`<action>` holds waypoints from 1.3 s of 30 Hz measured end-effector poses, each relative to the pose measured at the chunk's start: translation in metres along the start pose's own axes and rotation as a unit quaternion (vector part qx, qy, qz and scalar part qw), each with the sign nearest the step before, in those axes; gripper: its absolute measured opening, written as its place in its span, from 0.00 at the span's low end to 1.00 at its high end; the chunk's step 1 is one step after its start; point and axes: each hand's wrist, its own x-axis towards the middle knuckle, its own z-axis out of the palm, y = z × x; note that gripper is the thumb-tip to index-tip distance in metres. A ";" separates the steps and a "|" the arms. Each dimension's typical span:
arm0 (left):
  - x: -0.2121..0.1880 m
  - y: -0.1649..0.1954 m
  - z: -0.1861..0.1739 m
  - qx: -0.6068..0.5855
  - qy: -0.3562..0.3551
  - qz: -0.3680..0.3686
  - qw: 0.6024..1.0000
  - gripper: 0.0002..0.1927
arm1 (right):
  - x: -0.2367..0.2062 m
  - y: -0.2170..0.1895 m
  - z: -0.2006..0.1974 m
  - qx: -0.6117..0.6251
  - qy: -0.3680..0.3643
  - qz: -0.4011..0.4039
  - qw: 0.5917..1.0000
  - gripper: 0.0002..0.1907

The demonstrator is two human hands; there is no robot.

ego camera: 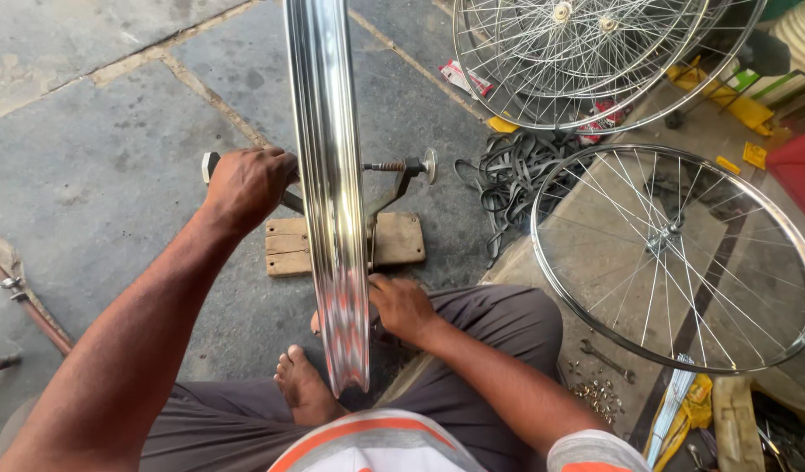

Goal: The person sits on the floor lacing and tightening spokes into a chrome bicycle wheel rim, threading nipples by hand and using a spoke wrench. They then mount the wheel in a truing stand and use a wrench to adjust the hub and spokes while turning the wheel.

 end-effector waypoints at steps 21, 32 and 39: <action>-0.006 -0.010 0.013 0.037 -0.015 0.038 0.998 0.07 | 0.096 0.003 -0.079 -0.004 0.170 0.128 0.977 0.18; -0.008 -0.013 0.019 0.042 -0.051 0.014 0.998 0.08 | 0.192 0.059 -0.113 -0.083 -0.080 0.026 0.993 0.09; -0.006 -0.012 0.019 0.054 -0.083 0.013 0.995 0.09 | 0.180 0.053 -0.089 -0.121 0.043 0.074 0.989 0.05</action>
